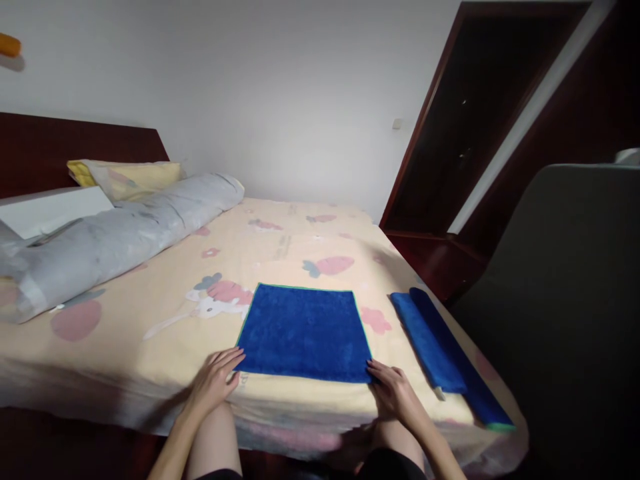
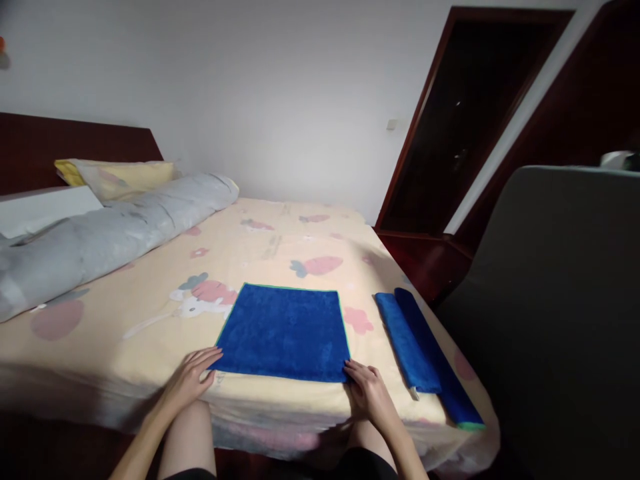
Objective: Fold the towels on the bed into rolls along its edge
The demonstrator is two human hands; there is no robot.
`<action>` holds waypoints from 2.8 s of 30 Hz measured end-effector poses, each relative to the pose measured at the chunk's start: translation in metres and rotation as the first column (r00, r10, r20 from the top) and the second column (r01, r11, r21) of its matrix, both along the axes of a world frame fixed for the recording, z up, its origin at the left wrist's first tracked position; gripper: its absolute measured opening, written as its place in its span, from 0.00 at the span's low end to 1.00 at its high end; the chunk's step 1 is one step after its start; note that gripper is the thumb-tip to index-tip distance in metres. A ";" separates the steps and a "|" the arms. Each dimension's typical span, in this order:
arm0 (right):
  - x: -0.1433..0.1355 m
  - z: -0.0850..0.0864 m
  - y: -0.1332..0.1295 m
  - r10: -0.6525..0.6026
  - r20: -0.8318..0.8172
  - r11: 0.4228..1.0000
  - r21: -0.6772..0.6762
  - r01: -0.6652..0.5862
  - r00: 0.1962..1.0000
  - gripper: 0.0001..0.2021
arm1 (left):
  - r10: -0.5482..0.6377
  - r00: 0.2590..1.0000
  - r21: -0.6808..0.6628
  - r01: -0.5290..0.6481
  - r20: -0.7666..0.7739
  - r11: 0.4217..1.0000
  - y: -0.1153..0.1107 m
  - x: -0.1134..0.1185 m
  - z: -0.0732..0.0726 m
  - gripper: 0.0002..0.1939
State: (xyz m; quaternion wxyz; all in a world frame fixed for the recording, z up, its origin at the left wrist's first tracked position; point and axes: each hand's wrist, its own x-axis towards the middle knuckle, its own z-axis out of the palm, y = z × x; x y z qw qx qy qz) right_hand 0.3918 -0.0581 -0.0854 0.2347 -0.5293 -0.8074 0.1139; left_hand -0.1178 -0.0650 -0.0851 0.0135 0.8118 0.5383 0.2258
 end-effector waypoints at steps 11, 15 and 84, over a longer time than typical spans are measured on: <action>-0.016 0.020 0.010 -0.295 -0.399 0.955 -0.162 0.250 0.868 0.19 | 0.219 0.900 -0.153 -0.173 0.376 0.973 0.024 0.003 0.001 0.15; -0.028 0.030 0.025 -0.356 -0.389 0.934 -0.185 0.307 0.850 0.17 | 0.353 0.874 -0.242 -0.282 0.335 0.928 0.044 0.010 0.008 0.13; -0.075 0.019 0.080 -0.402 -0.240 0.840 0.288 0.460 0.884 0.21 | 0.491 0.859 -0.017 -0.494 0.146 0.869 0.093 0.057 0.020 0.21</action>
